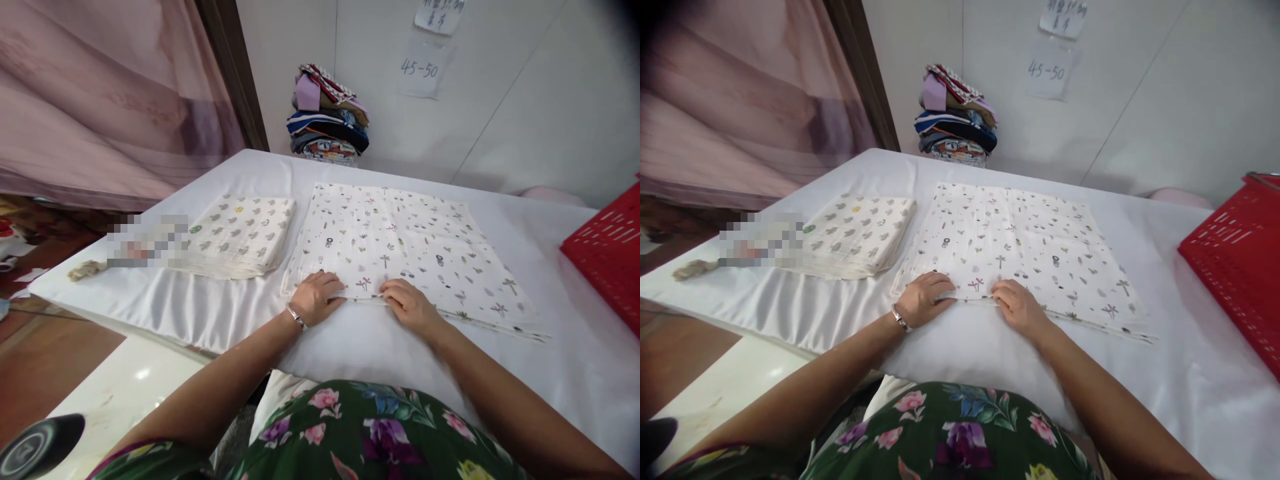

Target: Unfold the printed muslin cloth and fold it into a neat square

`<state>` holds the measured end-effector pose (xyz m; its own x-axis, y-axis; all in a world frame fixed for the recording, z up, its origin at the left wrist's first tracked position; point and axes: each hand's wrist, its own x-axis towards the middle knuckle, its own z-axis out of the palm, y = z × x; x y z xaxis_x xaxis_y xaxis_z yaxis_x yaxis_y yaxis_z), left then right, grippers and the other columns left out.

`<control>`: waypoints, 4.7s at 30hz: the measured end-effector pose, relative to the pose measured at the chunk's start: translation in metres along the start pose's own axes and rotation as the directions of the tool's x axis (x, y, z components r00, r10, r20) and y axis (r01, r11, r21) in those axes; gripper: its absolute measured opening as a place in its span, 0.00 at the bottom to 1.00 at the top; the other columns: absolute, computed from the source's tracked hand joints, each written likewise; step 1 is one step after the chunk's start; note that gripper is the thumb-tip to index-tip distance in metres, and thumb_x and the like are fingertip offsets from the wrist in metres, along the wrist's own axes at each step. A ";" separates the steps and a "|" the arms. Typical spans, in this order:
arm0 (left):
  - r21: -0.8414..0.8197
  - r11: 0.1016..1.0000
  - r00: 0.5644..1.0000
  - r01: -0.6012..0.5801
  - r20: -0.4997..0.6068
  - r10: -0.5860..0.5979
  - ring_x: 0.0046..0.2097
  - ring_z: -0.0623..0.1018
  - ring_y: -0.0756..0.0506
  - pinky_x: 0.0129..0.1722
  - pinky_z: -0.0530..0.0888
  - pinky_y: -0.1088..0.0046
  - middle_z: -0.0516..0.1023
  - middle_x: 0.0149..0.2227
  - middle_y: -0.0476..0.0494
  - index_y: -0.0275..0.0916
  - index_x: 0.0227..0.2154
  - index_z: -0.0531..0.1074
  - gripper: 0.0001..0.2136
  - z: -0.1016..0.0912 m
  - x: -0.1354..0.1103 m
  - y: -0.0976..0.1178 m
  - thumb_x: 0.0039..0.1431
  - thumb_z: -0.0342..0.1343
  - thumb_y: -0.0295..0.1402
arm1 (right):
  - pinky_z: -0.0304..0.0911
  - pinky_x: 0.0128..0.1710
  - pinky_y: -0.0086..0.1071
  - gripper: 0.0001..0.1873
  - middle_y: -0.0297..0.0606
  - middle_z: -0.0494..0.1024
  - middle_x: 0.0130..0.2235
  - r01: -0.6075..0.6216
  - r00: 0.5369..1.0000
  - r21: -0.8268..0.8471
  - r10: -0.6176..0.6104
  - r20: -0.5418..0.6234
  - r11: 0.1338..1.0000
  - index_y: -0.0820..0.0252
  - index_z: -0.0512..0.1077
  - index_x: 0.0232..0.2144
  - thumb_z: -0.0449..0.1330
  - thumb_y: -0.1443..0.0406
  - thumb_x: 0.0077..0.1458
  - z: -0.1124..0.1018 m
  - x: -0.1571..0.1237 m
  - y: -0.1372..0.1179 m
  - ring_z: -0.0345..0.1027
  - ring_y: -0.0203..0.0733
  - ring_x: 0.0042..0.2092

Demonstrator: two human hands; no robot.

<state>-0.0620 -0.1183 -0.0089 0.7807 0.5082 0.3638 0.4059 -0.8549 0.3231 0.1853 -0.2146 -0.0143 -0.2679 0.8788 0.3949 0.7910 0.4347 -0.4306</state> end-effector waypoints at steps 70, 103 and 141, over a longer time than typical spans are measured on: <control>0.127 0.947 0.948 -0.296 0.158 0.276 0.41 0.70 0.44 0.38 0.68 0.66 0.73 0.40 0.43 0.40 0.40 0.71 0.10 0.019 0.044 0.032 0.61 0.45 0.31 | 0.64 0.43 0.38 0.12 0.40 0.73 0.42 -0.275 0.956 -0.110 0.259 -0.139 0.955 0.54 0.72 0.40 0.50 0.65 0.59 -0.071 -0.057 0.019 0.66 0.43 0.44; -0.068 0.971 0.962 -0.231 0.134 0.238 0.42 0.71 0.46 0.41 0.68 0.66 0.73 0.41 0.44 0.43 0.41 0.72 0.12 0.022 0.046 0.019 0.62 0.44 0.34 | 0.65 0.42 0.39 0.09 0.40 0.73 0.40 -0.252 0.964 -0.038 0.247 -0.102 0.967 0.54 0.70 0.38 0.51 0.67 0.58 -0.054 -0.051 0.027 0.66 0.42 0.44; -0.080 0.976 0.965 -0.205 0.151 0.215 0.42 0.70 0.46 0.43 0.68 0.66 0.73 0.41 0.44 0.43 0.41 0.72 0.12 0.021 0.045 0.020 0.62 0.44 0.33 | 0.63 0.43 0.40 0.10 0.41 0.73 0.41 -0.239 0.970 -0.018 0.240 0.044 0.971 0.56 0.70 0.35 0.48 0.67 0.59 -0.067 -0.055 0.015 0.66 0.43 0.43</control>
<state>-0.0081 -0.1145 -0.0046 0.9123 0.2908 0.2883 0.1982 -0.9297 0.3106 0.2481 -0.2695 0.0120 -0.0948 0.9652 0.2438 0.8418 0.2084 -0.4980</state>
